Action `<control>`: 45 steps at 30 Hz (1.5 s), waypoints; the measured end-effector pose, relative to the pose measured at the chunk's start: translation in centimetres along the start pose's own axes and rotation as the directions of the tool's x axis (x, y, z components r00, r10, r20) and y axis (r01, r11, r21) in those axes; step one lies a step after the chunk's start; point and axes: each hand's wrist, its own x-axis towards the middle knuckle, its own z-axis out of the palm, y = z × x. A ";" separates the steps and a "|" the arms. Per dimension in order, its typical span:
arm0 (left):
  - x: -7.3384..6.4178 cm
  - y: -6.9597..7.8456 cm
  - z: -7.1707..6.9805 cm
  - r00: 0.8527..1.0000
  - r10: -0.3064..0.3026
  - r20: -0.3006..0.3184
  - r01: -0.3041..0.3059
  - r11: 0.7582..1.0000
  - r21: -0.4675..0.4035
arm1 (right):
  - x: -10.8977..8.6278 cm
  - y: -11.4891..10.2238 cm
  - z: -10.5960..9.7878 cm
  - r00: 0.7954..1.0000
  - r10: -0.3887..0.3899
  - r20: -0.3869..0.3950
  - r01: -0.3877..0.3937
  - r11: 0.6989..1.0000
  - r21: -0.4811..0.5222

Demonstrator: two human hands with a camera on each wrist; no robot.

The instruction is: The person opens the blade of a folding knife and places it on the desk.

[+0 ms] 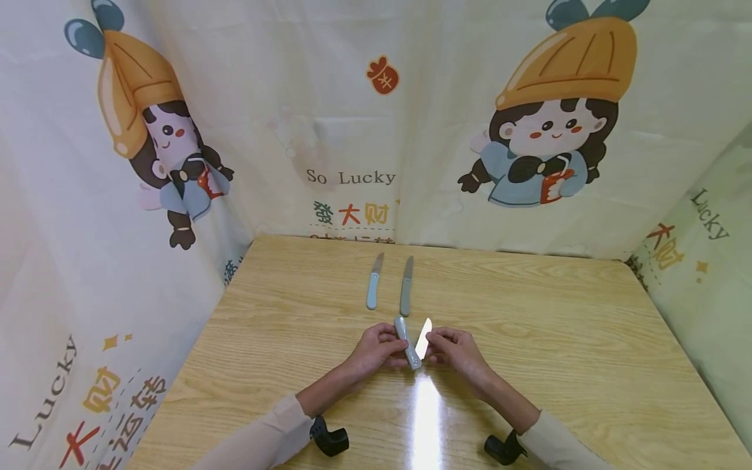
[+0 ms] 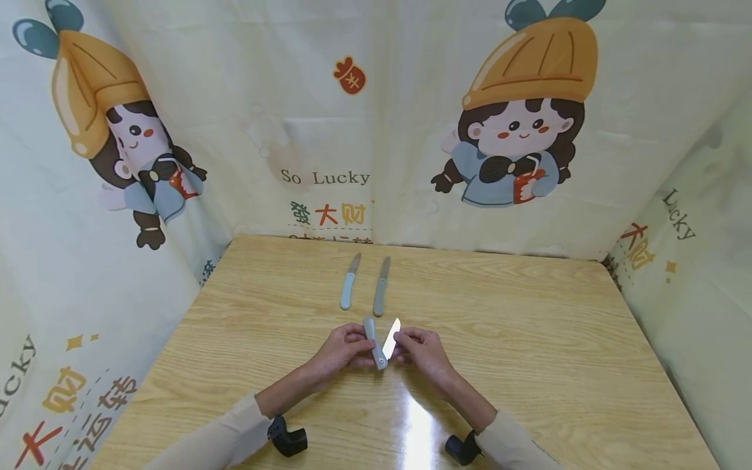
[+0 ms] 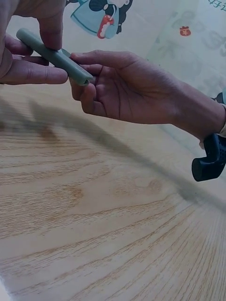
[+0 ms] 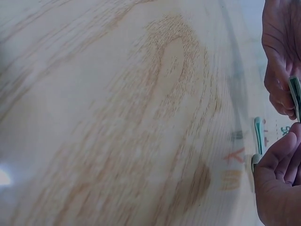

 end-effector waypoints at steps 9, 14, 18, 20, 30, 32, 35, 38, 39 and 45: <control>0.1 -0.1 -0.2 1.000 0.019 -0.016 -0.018 0.998 0.053 | 0.0 0.2 -0.1 1.000 -0.007 -0.017 0.007 1.000 -0.005; 0.2 0.7 -1.7 0.947 0.313 0.074 -0.297 0.760 0.578 | -0.1 0.1 -0.1 1.000 0.000 -0.024 0.000 1.000 -0.015; 0.5 2.0 -3.0 0.751 0.534 0.389 -0.543 0.165 0.823 | -0.2 0.1 -0.1 1.000 0.011 -0.004 -0.011 0.999 -0.035; 0.7 2.4 -3.3 0.643 0.514 0.569 -0.635 -0.059 0.771 | -0.2 0.1 -0.2 1.000 0.010 0.005 -0.010 0.999 -0.048; 0.7 1.8 -2.3 0.493 0.267 0.828 -0.647 -0.524 0.554 | -0.2 -0.4 -0.3 1.000 -0.002 0.023 0.005 0.995 -0.099; 0.6 1.7 -2.2 0.504 0.259 0.824 -0.623 -0.551 0.555 | -0.3 -0.5 -0.2 1.000 0.001 0.029 0.001 0.995 -0.098; 0.6 1.8 -2.1 0.516 0.247 0.820 -0.604 -0.574 0.553 | -0.3 -0.6 -0.2 1.000 0.004 0.031 -0.001 0.996 -0.089; 0.5 1.7 -2.2 0.519 0.242 0.820 -0.592 -0.589 0.549 | -0.3 -0.6 -0.2 0.999 0.002 0.032 0.000 0.997 -0.083; 0.5 1.7 -2.2 0.521 0.243 0.818 -0.589 -0.591 0.551 | -0.3 -0.6 -0.2 1.000 0.002 0.031 0.000 0.997 -0.083; 0.5 1.6 -2.5 0.526 0.277 0.804 -0.585 -0.569 0.579 | -0.3 -0.5 -0.4 1.000 0.004 0.019 -0.002 0.996 -0.086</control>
